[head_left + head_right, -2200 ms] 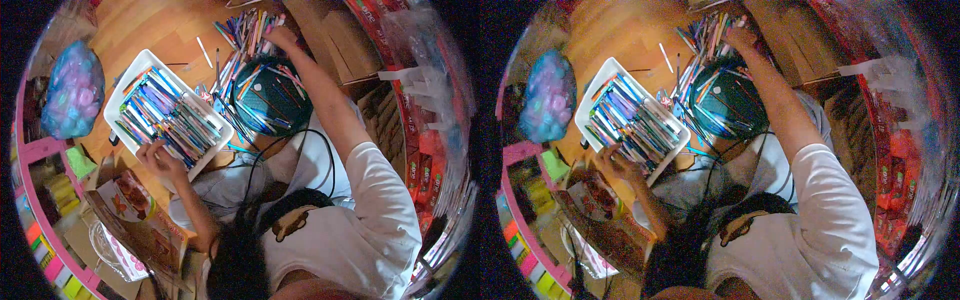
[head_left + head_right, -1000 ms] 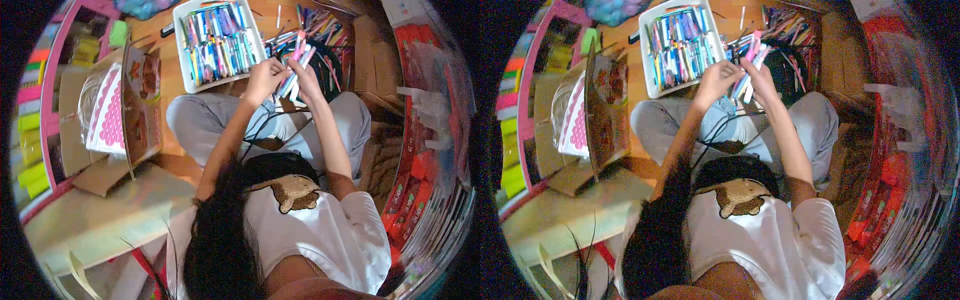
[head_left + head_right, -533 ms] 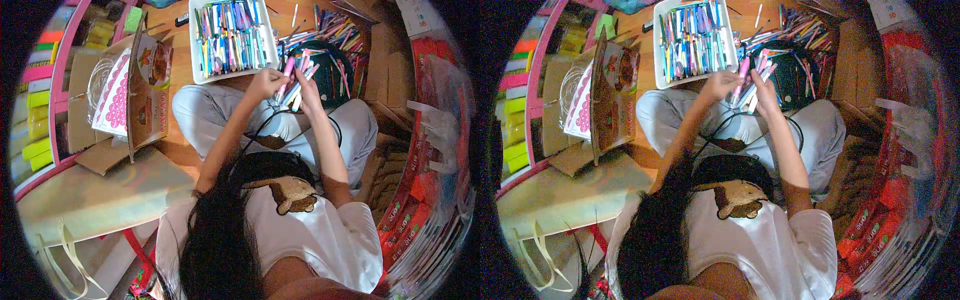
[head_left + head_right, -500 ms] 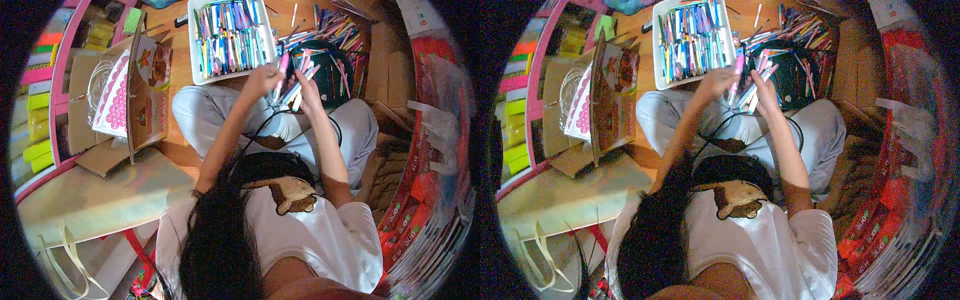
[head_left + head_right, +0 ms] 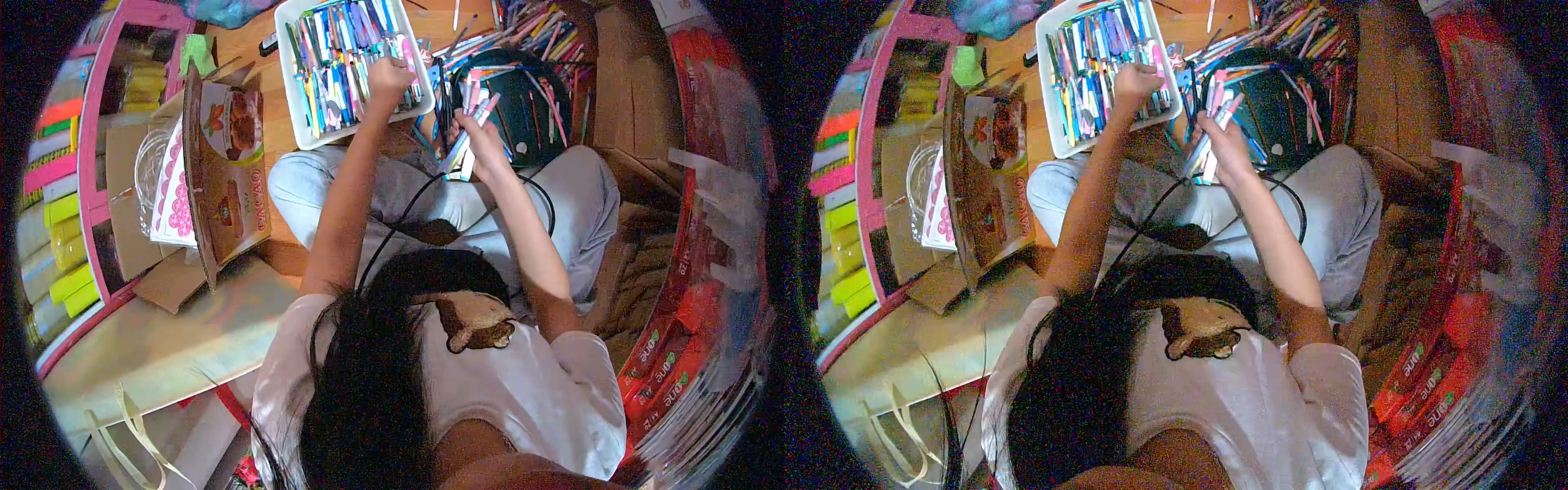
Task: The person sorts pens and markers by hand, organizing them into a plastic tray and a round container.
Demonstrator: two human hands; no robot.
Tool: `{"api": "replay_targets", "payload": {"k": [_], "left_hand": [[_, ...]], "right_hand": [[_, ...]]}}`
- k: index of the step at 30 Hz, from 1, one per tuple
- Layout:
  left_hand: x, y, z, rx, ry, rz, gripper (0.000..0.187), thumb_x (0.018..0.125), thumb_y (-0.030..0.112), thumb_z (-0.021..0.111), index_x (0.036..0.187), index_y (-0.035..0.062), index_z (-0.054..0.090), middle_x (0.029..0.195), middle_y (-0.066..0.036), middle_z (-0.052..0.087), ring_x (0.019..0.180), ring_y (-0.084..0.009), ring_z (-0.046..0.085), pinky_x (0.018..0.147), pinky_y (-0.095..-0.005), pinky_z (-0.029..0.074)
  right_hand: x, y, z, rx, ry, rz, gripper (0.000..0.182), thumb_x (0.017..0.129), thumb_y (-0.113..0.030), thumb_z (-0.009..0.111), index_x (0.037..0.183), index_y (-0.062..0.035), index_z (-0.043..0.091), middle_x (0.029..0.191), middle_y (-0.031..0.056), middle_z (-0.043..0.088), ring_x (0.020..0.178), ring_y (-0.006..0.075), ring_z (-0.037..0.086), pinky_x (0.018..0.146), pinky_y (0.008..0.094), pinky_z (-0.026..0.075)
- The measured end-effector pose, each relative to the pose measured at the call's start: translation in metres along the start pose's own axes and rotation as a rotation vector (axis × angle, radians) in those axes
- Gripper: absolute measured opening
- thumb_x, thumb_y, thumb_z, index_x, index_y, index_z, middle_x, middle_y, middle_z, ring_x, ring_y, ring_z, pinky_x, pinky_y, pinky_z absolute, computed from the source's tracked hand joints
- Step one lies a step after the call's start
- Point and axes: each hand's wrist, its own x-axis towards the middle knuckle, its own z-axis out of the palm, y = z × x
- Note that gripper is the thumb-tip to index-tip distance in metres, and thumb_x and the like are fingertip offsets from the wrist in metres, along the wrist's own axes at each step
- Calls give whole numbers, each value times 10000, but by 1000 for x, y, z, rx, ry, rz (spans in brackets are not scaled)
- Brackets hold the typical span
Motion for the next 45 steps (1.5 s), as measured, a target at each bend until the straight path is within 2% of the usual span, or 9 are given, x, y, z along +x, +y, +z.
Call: {"api": "replay_targets", "payload": {"k": [3,10,13,20,25,34,37,40,45], "left_hand": [[-1,4,-8,47,-181,-99,405,587,304,722,853,12,630,695,-97,644,624,-150,622,624,-277,491],[-49,56,-24,-568,-445,-78,302,752,298,631,748,-4,647,597,-50,598,509,-84,518,498,-235,438],[-62,73,-37,-575,-597,-220,321,752,284,644,843,-23,617,703,-62,609,612,-116,558,579,-246,451],[-45,55,-45,-567,-261,-11,239,759,204,631,835,-23,633,636,-68,610,556,-94,560,539,-237,472],[-6,50,-68,-623,37,-139,230,800,169,582,859,-52,609,689,-82,597,551,-126,554,507,-214,458],[16,-8,-14,36,-172,-68,408,590,235,753,860,-38,613,678,-97,636,593,-116,607,581,-254,485],[10,-5,-15,-10,-123,-11,351,553,249,730,798,12,648,663,-125,629,646,-237,626,613,-326,490],[1,12,-20,-3,-12,10,315,623,276,694,792,15,647,646,-121,623,626,-234,621,603,-323,488],[-26,40,-18,-474,-433,-138,372,759,377,604,854,18,633,662,-82,615,597,-159,588,598,-254,470]], "right_hand": [[0,3,1,-32,-30,3,111,827,-142,531,812,-38,495,639,-1,499,549,90,488,506,217,410],[-6,0,8,-126,-45,-35,105,830,-158,532,826,-56,506,656,4,521,556,88,503,501,221,415],[-10,0,10,-134,-76,-46,116,829,-165,533,852,-53,516,673,9,532,565,90,508,505,222,416],[-1,5,4,-388,-62,-175,179,825,-191,540,884,-23,526,715,14,558,578,81,509,505,224,413],[2,11,-4,-469,-13,-192,178,823,-202,547,853,-29,520,671,8,546,544,84,498,489,224,403],[8,17,-5,-434,22,-164,183,824,-220,548,815,-42,510,643,11,533,531,92,498,479,229,402],[4,15,-3,-412,18,-99,184,826,-227,543,807,-46,512,640,14,534,537,93,501,482,229,399],[2,9,-1,-442,-16,-65,185,829,-231,537,790,-51,512,637,19,534,541,95,505,485,230,398],[-2,6,2,-496,-119,-117,174,832,-221,524,782,-55,513,634,24,535,545,97,508,481,235,398]]}}
